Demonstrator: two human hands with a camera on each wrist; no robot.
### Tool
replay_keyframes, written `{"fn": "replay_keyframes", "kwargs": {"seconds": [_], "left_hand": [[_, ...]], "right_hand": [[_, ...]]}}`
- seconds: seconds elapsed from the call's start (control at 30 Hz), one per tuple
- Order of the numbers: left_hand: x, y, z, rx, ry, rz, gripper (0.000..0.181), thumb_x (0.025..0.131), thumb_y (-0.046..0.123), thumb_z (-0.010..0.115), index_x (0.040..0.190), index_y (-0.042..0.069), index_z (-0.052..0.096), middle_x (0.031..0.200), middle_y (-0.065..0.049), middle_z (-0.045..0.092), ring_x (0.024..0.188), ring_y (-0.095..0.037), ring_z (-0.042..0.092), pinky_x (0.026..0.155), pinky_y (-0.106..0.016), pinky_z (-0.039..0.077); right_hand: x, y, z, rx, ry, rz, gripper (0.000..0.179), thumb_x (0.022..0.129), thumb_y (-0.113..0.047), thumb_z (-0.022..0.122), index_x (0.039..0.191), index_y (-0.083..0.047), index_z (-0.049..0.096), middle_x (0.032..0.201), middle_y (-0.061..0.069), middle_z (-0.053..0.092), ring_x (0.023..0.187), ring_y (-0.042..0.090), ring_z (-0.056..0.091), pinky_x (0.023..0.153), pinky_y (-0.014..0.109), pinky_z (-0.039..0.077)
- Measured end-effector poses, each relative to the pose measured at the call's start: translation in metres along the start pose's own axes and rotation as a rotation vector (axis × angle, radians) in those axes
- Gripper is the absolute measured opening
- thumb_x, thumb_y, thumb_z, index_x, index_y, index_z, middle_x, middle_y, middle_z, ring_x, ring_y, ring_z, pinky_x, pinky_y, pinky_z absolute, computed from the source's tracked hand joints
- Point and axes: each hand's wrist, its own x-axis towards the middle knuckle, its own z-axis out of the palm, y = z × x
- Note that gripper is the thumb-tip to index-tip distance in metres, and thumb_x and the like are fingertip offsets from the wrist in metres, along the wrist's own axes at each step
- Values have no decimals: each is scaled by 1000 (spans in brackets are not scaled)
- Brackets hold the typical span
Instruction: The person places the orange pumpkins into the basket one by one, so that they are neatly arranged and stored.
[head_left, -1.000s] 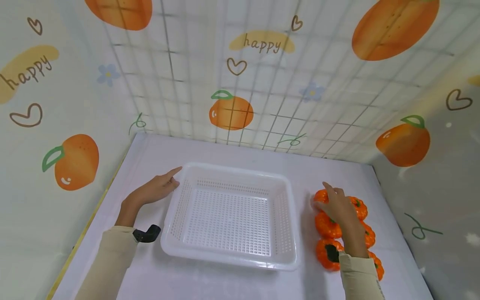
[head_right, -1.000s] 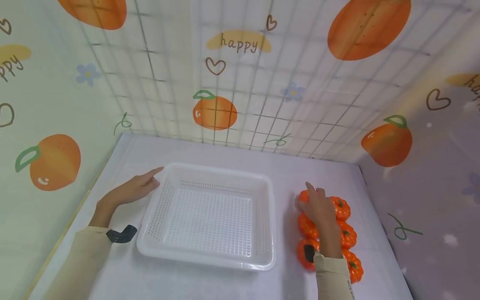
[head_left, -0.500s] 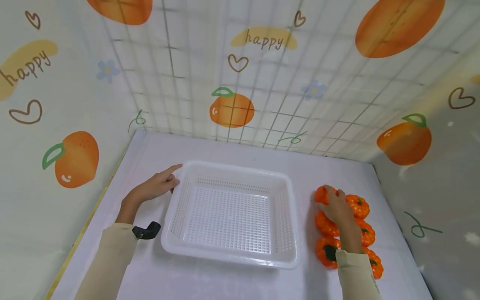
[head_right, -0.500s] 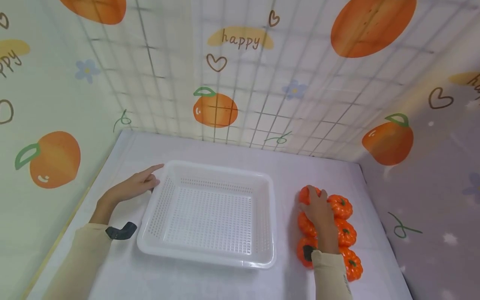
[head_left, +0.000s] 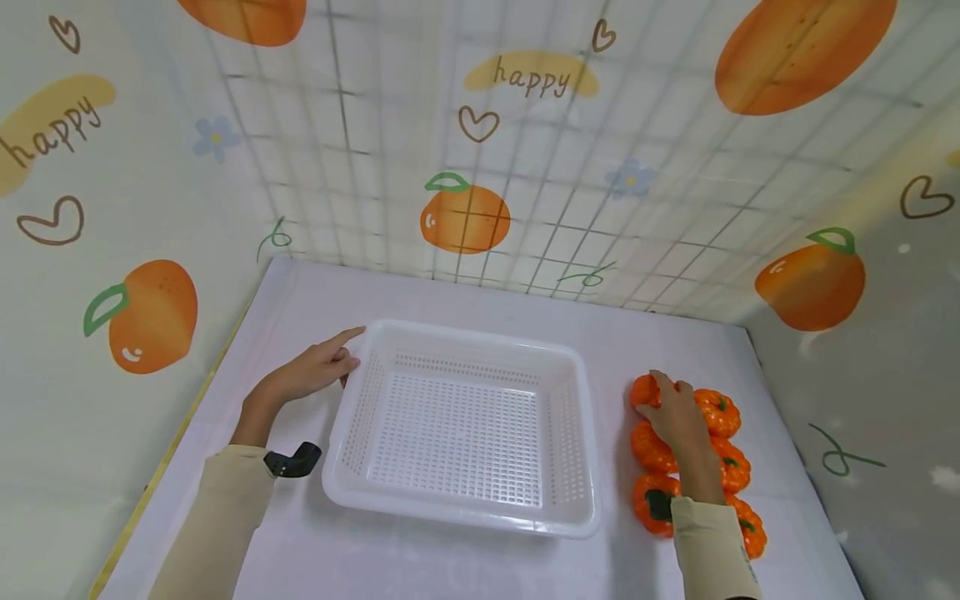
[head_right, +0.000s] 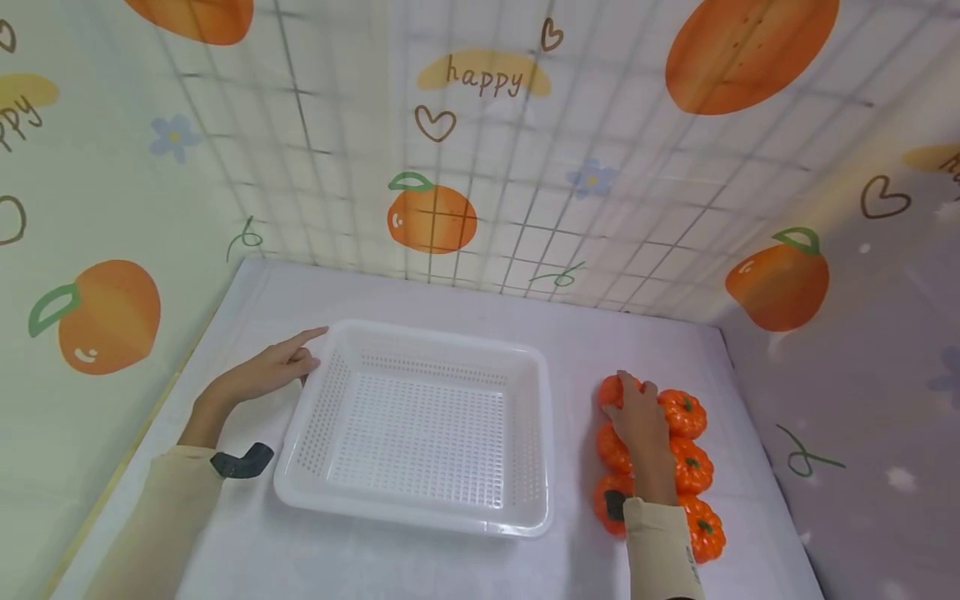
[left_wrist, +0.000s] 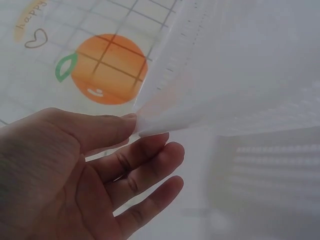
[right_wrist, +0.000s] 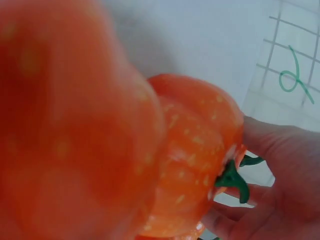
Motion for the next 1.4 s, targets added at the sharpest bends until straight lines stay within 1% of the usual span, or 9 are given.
{"fn": "replay_keyframes", "kwargs": {"seconds": [0.13,0.27,0.43,0.53,0.73,0.83,0.97,1.2,1.4], "left_hand": [[0,-1,0,-6,-1,-1,60,107,16,46,158,3,19,89,-9,64,87,-21,61,101,-56,35],[0,-1,0,-15,-2,1,60,107,16,46,158,4,19,91,-9,64,87,-22,60,100,-55,35],[0,-1,0,-24,3,-1,60,106,16,47,158,4,19,92,-9,64,87,-22,60,99,-54,35],[0,-2,-1,-20,3,1,60,106,16,47,158,4,19,91,-9,64,87,-22,59,98,-53,36],[-1,-2,-2,-19,5,13,60,107,16,47,158,3,18,89,-9,63,87,-22,59,96,-51,37],[-1,-2,-1,-21,2,19,60,107,17,47,158,3,18,90,-9,64,87,-22,60,97,-52,37],[-2,-1,-2,-14,4,18,60,107,17,47,158,4,19,91,-9,65,86,-22,61,98,-54,36],[-1,-4,-4,3,16,15,59,107,17,47,158,3,20,86,-8,64,88,-23,60,101,-58,35],[2,-7,-1,-6,8,25,60,107,18,46,158,3,19,87,-7,63,89,-22,60,103,-60,33]], "right_hand": [[0,1,-1,10,-29,22,73,95,-18,69,152,-2,27,143,43,20,122,63,34,96,72,34],[-2,1,-2,37,-25,35,73,95,-18,68,153,-4,26,143,41,20,121,61,35,95,72,35],[-4,-6,-6,55,41,11,73,96,-15,65,156,-7,24,147,39,17,120,61,35,93,73,36],[-6,-17,-14,49,109,-46,71,96,-15,66,155,-8,27,147,39,19,120,60,37,92,73,37],[-16,-61,-41,33,252,-186,67,95,-14,69,152,-11,35,145,38,28,115,59,45,89,72,40],[-24,-88,-53,43,277,-228,67,95,-14,69,153,-15,35,147,34,28,115,59,46,86,73,41],[-32,-123,-61,42,299,-308,67,94,-14,70,153,-18,38,149,30,31,115,57,49,85,70,44],[-37,-176,-53,47,294,-477,66,92,-16,74,150,-19,43,150,26,34,112,53,55,84,66,48],[-40,-201,-38,38,287,-576,67,89,-17,77,148,-21,45,148,25,37,109,49,57,82,62,51]]}}
